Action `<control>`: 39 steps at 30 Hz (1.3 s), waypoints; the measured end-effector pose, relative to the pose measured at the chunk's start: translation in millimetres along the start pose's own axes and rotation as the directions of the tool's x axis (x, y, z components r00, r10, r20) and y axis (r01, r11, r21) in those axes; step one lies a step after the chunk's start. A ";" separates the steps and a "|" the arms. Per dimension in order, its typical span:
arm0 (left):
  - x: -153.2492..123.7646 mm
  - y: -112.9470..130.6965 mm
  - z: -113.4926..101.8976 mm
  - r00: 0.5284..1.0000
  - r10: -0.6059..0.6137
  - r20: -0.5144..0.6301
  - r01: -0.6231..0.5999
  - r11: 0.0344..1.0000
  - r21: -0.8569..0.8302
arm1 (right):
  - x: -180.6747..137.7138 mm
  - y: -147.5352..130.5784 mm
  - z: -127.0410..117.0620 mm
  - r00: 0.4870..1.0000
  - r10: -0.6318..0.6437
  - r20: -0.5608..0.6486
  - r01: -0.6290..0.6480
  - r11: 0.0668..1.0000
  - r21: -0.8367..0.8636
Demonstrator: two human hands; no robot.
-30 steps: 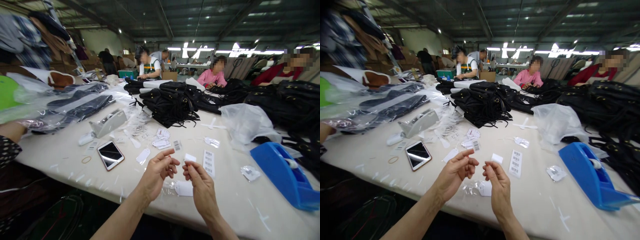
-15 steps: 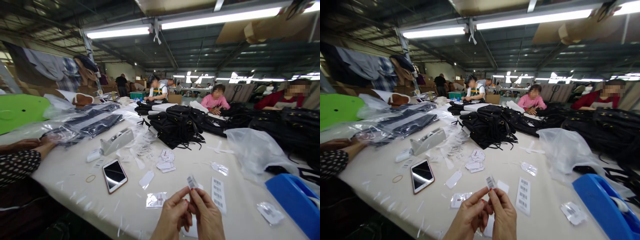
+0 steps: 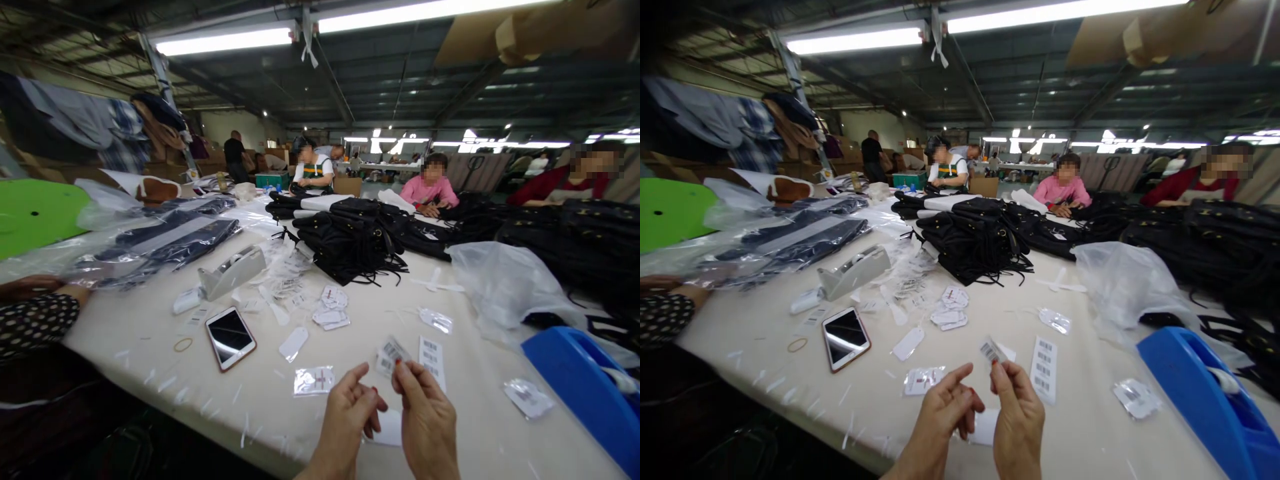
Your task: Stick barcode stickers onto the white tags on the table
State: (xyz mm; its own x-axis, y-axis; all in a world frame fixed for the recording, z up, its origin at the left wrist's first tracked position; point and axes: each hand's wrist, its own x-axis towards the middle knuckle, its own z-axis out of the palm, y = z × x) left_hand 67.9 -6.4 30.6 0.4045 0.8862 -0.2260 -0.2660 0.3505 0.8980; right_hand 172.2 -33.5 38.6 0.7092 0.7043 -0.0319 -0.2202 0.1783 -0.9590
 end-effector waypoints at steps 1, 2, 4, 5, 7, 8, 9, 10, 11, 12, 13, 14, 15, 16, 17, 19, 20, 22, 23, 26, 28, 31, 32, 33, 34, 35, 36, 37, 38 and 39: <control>-1.2 4.3 -3.9 0.999 0.022 -0.042 -0.020 0.998 0.060 | 6.3 -2.3 -7.2 0.999 -0.041 0.012 0.042 0.999 -0.020; -1.9 8.8 -9.2 0.995 0.065 -0.078 -0.054 0.989 0.135 | 13.9 -4.7 -15.4 0.998 -0.060 0.029 0.061 0.997 -0.039; -1.8 16.1 -22.4 0.974 0.195 -0.118 -0.150 0.938 0.312 | 30.8 -10.4 -32.1 0.997 -0.048 0.056 0.052 0.995 -0.088; -1.0 17.9 -29.4 0.957 0.263 -0.118 -0.197 0.895 0.400 | 38.5 -14.3 -39.3 0.998 -0.029 0.063 0.037 0.992 -0.118; 1.7 16.2 -41.4 0.924 0.375 -0.080 -0.270 0.786 0.556 | 49.7 -25.2 -49.1 0.996 0.015 0.089 0.000 0.986 -0.167; 3.4 12.8 -45.7 0.906 0.422 -0.036 -0.310 0.718 0.624 | 52.5 -32.0 -51.3 0.994 0.033 0.107 -0.013 0.984 -0.178; 4.8 8.1 -48.8 0.886 0.463 0.026 -0.354 0.639 0.683 | 53.4 -39.2 -51.9 0.991 0.042 0.130 -0.018 0.984 -0.176; 6.0 2.4 -50.7 0.858 0.503 0.101 -0.407 0.549 0.730 | 52.9 -46.1 -51.3 0.987 0.041 0.157 -0.016 0.987 -0.161; 6.8 -4.0 -51.8 0.821 0.539 0.186 -0.467 0.448 0.763 | 51.5 -52.0 -50.2 0.983 0.033 0.182 -0.007 0.990 -0.140; 7.0 -10.6 -52.4 0.776 0.568 0.276 -0.527 0.342 0.778 | 49.5 -55.8 -48.9 0.977 0.021 0.211 0.003 0.993 -0.114; 6.9 -17.1 -52.9 0.727 0.582 0.365 -0.582 0.239 0.777 | 47.2 -57.0 -48.1 0.971 0.020 0.238 0.003 0.996 -0.093; 6.3 -23.2 -53.6 0.679 0.582 0.447 -0.629 0.147 0.764 | 44.7 -55.1 -48.1 0.964 0.041 0.263 -0.018 0.996 -0.087; 5.6 -28.7 -54.5 0.637 0.567 0.522 -0.668 0.069 0.741 | 41.7 -50.2 -49.0 0.956 0.082 0.283 -0.055 0.993 -0.103; 4.6 -33.4 -55.7 0.600 0.542 0.588 -0.701 0.003 0.713 | 38.2 -42.6 -50.7 0.945 0.140 0.294 -0.101 0.984 -0.145; 3.7 -37.1 -57.0 0.569 0.509 0.646 -0.729 -0.052 0.683 | 34.1 -33.1 -53.2 0.933 0.205 0.297 -0.148 0.968 -0.202; 2.2 -41.9 -59.5 0.519 0.434 0.737 -0.774 -0.128 0.621 | 24.8 -12.1 -59.0 0.904 0.315 0.288 -0.218 0.921 -0.322; 1.9 -43.1 -60.4 0.502 0.393 0.770 -0.791 -0.153 0.593 | 20.4 -2.3 -61.7 0.892 0.352 0.284 -0.237 0.899 -0.369; 2.4 -44.3 -61.2 0.484 0.322 0.814 -0.812 -0.181 0.555 | 13.1 13.3 -65.5 0.873 0.405 0.273 -0.265 0.862 -0.431; 3.1 -44.6 -61.4 0.484 0.296 0.823 -0.816 -0.187 0.547 | 10.4 18.8 -66.5 0.866 0.424 0.264 -0.275 0.846 -0.457; 5.8 -45.4 -61.6 0.504 0.246 0.828 -0.813 -0.187 0.551 | 5.6 27.8 -67.4 0.873 0.429 0.232 -0.246 0.798 -0.550; 6.9 -46.2 -62.1 0.522 0.217 0.825 -0.808 -0.181 0.560 | 4.7 30.8 -67.5 0.891 0.395 0.226 -0.174 0.754 -0.634; 6.9 -47.6 -62.8 0.540 0.207 0.816 -0.801 -0.174 0.574 | 5.9 33.9 -67.5 0.903 0.361 0.233 -0.071 0.661 -0.747; 6.6 -47.9 -62.9 0.542 0.212 0.813 -0.799 -0.171 0.577 | 6.7 34.7 -67.3 0.904 0.359 0.234 -0.053 0.635 -0.771; 6.5 -48.0 -63.0 0.544 0.220 0.810 -0.797 -0.168 0.580 | 7.5 35.3 -67.1 0.903 0.362 0.233 -0.042 0.614 -0.788; 6.3 -48.0 -62.9 0.545 0.224 0.808 -0.795 -0.167 0.583 | 8.4 35.8 -66.8 0.901 0.365 0.232 -0.036 0.598 -0.801; 6.2 -47.7 -62.8 0.548 0.228 0.805 -0.793 -0.166 0.586 | 9.1 36.0 -66.5 0.900 0.369 0.231 -0.032 0.586 -0.810; 6.2 -47.3 -62.6 0.552 0.227 0.802 -0.791 -0.163 0.590 | 9.6 36.1 -66.1 0.899 0.373 0.231 -0.030 0.577 -0.816; 6.2 -46.9 -62.4 0.558 0.225 0.799 -0.788 -0.159 0.595 | 10.0 36.0 -65.8 0.897 0.378 0.231 -0.028 0.570 -0.821; 6.2 -46.3 -62.3 0.562 0.222 0.797 -0.786 -0.155 0.598 | 10.2 35.7 -65.5 0.895 0.382 0.232 -0.027 0.564 -0.826; 6.3 -45.9 -62.0 0.566 0.219 0.795 -0.785 -0.150 0.600 | 10.3 35.4 -65.2 0.893 0.386 0.232 -0.026 0.560 -0.828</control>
State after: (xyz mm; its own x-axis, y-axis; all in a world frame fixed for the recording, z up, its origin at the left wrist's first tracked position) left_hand 28.3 1.9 -35.4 0.8661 0.3371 0.3691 0.2475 -0.9307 0.2694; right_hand 215.4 -64.7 -14.0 0.3923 0.8573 -0.3332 0.4128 -0.4878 -0.7692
